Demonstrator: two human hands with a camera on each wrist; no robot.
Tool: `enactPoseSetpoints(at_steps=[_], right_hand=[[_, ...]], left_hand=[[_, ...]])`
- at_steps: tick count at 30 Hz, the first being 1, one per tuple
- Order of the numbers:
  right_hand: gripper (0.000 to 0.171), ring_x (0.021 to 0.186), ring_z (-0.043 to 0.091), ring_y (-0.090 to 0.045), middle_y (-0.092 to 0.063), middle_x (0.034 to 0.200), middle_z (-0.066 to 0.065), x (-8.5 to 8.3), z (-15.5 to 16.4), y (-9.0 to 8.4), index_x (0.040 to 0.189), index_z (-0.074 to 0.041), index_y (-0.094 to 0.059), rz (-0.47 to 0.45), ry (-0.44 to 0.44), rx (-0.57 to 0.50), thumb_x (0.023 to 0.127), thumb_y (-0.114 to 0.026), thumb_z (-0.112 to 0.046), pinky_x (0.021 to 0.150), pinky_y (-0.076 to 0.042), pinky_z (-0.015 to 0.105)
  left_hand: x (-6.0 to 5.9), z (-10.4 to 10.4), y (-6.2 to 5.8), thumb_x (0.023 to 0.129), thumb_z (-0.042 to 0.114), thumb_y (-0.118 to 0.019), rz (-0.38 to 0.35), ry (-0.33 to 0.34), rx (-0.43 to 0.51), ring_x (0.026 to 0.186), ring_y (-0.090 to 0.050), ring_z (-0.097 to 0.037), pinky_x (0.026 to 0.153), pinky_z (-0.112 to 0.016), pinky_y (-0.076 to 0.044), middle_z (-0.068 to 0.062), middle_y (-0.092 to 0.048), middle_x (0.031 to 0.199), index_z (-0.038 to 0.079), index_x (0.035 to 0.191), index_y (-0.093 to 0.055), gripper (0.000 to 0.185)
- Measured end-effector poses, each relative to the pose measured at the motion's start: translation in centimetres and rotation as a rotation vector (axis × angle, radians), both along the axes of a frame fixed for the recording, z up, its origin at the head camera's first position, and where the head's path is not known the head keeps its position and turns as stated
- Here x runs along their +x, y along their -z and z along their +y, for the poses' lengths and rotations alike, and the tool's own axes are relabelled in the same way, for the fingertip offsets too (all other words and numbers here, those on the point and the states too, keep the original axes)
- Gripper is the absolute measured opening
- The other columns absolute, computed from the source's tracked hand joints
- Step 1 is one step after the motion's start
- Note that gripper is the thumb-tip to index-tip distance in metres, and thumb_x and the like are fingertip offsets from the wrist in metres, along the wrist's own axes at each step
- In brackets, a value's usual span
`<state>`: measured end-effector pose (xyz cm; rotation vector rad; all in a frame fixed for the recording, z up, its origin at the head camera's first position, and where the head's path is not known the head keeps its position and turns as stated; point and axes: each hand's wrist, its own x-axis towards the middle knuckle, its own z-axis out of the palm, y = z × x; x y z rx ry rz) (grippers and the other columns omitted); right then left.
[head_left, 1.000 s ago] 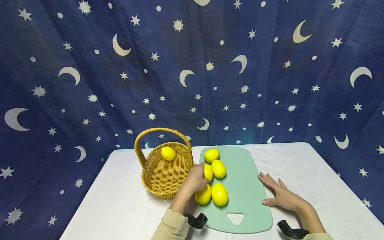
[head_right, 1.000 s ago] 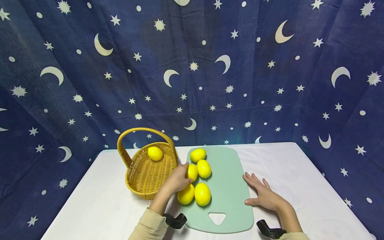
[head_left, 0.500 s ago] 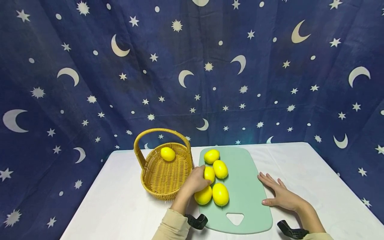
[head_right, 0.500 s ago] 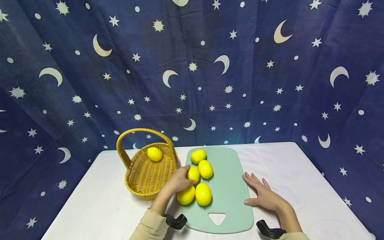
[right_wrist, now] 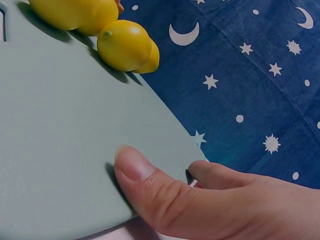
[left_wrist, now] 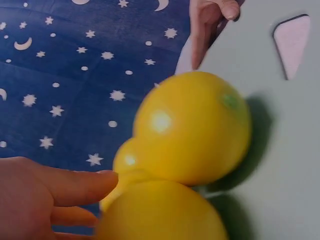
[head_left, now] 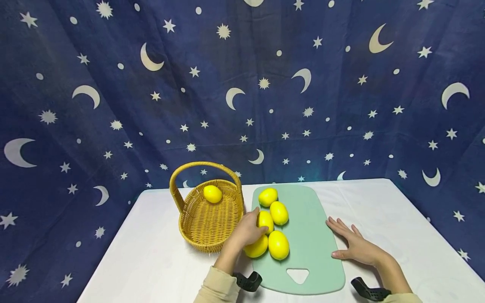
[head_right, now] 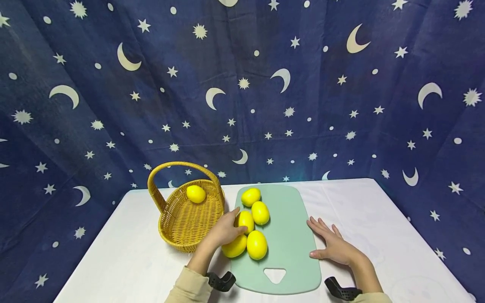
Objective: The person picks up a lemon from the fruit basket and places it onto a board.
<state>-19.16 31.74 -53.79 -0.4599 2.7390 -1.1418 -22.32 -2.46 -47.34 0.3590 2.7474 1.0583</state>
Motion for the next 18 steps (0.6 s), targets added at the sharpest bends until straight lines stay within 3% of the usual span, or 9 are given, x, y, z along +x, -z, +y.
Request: enactPoseSetpoints(at_steps=[4,9,15,18], right_hand=[[0.097,0.141,0.049,-0.003,-0.019,0.154,0.027,-0.1,-0.2,0.1,0.148,-0.005,-0.032,-0.001,-0.005,0.001,0.07,-0.078,-0.04,0.111,0.019,0.062],[0.098,0.14,0.05,-0.003,-0.018,0.154,0.027,-0.2,-0.4,0.2,0.148,-0.005,-0.032,-0.01,-0.003,-0.003,0.069,-0.078,-0.04,0.111,0.019,0.061],[0.097,0.141,0.049,-0.004,-0.019,0.153,0.028,0.0,-0.1,0.0,0.147,-0.005,-0.032,0.003,0.002,-0.001,0.07,-0.078,-0.04,0.111,0.02,0.059],[0.096,0.142,0.047,-0.003,-0.019,0.153,0.028,0.0,0.0,0.0,0.147,-0.004,-0.031,0.012,-0.004,-0.01,0.07,-0.077,-0.039,0.111,0.02,0.06]], left_hand=[[1.1,-1.2,-1.6,0.088,0.024,-0.067,-0.005,0.045,-0.011,0.133,-0.042,-0.033,0.11,-0.049,-0.036,-0.019,-0.046,0.143,0.0,0.145,-0.035,0.069],[3.1,-3.2,-3.6,0.084,0.024,-0.072,0.008,0.125,-0.077,0.128,-0.048,-0.033,0.106,-0.05,-0.039,-0.015,-0.054,0.136,0.003,0.137,-0.049,0.062],[4.8,-3.7,-3.3,0.076,0.021,-0.078,0.071,0.194,-0.239,0.115,-0.058,-0.026,0.099,-0.043,-0.046,-0.008,-0.064,0.122,0.007,0.125,-0.06,0.054],[4.8,-3.3,-2.9,0.074,0.016,-0.08,0.103,0.171,-0.247,0.112,-0.058,-0.025,0.097,-0.042,-0.047,-0.008,-0.065,0.119,0.008,0.123,-0.061,0.054]])
